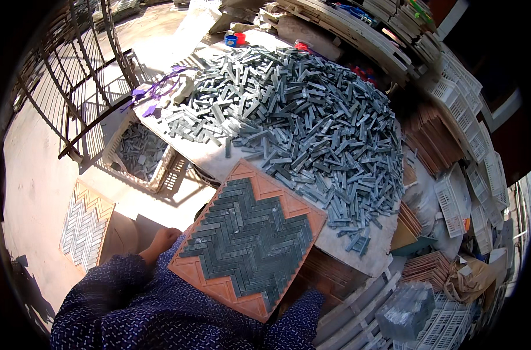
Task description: The person arranges small rectangular tiles by hand onto a square board to form a herringbone pattern. They place tiles one at a time, occasionally adjusting their positions, and later flip the board to show the completed pattern.
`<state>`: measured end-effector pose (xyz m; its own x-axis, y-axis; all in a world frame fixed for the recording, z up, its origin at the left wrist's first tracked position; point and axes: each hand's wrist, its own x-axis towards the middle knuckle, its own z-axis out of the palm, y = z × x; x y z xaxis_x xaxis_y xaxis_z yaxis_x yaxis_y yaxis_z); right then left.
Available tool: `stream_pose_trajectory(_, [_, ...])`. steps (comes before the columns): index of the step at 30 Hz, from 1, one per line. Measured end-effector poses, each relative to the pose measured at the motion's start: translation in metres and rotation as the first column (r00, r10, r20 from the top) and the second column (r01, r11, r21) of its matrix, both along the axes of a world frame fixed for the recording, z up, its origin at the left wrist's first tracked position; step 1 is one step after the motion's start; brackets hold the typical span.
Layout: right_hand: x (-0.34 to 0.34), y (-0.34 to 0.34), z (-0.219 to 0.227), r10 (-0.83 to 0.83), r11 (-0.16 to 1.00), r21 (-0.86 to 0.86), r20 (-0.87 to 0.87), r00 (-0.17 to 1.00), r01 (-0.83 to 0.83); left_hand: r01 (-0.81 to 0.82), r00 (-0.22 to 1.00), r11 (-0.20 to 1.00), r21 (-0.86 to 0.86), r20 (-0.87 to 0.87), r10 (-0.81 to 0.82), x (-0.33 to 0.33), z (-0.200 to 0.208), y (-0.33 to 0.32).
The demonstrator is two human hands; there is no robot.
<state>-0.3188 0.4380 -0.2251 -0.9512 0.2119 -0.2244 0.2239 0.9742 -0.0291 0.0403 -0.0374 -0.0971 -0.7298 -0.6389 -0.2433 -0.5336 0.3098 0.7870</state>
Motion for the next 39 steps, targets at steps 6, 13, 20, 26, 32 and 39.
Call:
stream_pose_trajectory(6, [0.014, 0.077, 0.042, 0.131, 0.975, 0.177, 0.047, 0.99, -0.137, 0.037, 0.999, 0.999, -0.016, 0.016, -0.036, 0.0, -0.009, -0.002])
stream_pose_trajectory(13, [0.124, 0.206, 0.062, 0.249, 0.893, 0.364, 0.093, 0.964, -0.266, -0.055, 0.997, 0.98, 0.193, -0.049, 0.065, -0.005, -0.026, 0.001])
stream_pose_trajectory(20, [0.224, 0.108, 0.064, 0.137, 0.881, -0.387, -0.34, 0.93, -0.271, -0.033, 0.996, 0.998, 0.058, -0.079, 0.038, 0.006, -0.032, -0.005])
stream_pose_trajectory(26, [0.225, 0.165, 0.049, -0.379, 0.335, -0.942, -0.142, 0.914, -0.008, -0.08, 0.986, 0.962, 0.262, -0.12, 0.115, -0.015, 0.02, -0.015])
stream_pose_trajectory(32, [0.239, 0.102, 0.249, -0.862, -0.203, -0.964, 0.093, 0.499, -0.171, -0.132, 0.901, 0.969, 0.21, -0.381, 0.206, -0.021, 0.034, -0.042])
stream_pose_trajectory(39, [0.252, 0.083, 0.339, -0.704, -0.441, -0.772, -0.019, 0.709, -0.458, 0.271, 0.796, 0.81, 0.52, -0.594, 0.116, -0.075, 0.138, 0.043])
